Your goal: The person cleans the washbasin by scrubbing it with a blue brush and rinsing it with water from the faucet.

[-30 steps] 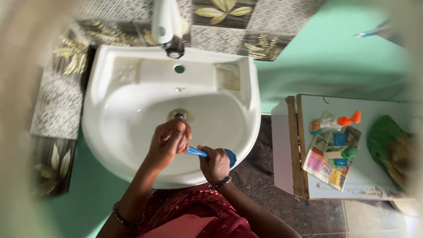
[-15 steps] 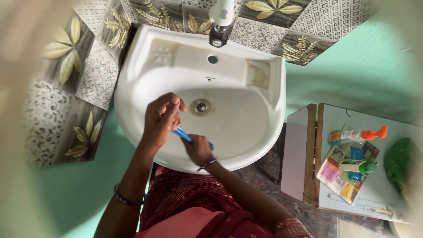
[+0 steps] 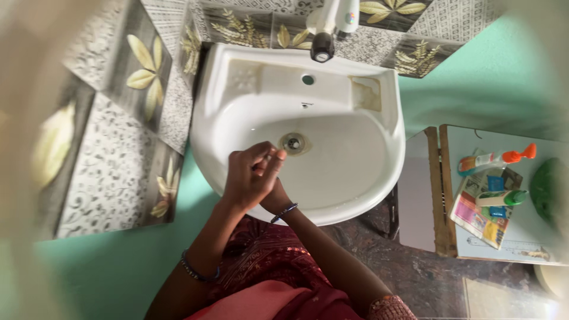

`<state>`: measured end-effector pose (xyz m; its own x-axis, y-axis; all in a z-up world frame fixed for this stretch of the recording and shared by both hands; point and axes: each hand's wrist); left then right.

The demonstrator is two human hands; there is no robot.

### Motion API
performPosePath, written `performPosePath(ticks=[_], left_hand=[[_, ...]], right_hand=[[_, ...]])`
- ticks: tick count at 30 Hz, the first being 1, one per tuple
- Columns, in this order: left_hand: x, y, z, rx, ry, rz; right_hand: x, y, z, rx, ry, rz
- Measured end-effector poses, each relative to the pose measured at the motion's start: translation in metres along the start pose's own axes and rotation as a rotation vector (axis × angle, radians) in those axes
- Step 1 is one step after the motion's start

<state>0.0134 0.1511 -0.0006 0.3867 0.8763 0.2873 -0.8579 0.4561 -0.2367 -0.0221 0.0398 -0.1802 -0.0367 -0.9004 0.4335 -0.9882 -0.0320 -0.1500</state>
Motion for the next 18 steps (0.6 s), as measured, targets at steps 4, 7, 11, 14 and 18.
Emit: performPosePath(ticks=[4, 7, 11, 14, 18], left_hand=[[-0.001, 0.0, -0.001, -0.003, 0.066, -0.03], [-0.011, 0.009, -0.011, -0.021, 0.071, -0.134], [-0.028, 0.023, -0.035, -0.078, -0.045, -0.306], [-0.04, 0.03, -0.038, -0.129, 0.027, -0.386], [-0.048, 0.041, -0.024, -0.235, -0.03, -0.345]], right_hand=[[0.003, 0.007, 0.001, -0.088, 0.165, -0.013], [0.032, 0.032, 0.003, -0.179, 0.284, 0.047], [0.061, 0.061, 0.027, -0.382, 0.259, -0.204], [0.05, 0.059, 0.061, -0.432, -0.14, -0.335], [0.056, 0.059, 0.054, -0.263, -0.285, -0.244]])
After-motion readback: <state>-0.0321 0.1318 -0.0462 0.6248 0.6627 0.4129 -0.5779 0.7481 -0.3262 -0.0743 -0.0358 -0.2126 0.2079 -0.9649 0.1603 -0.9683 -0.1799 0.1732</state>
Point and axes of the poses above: each hand's wrist, its own y-axis away from the middle knuckle, its own x-axis out of the back of the hand, z = x × y, and after that the axes turned 5 degrees about y, right-handed
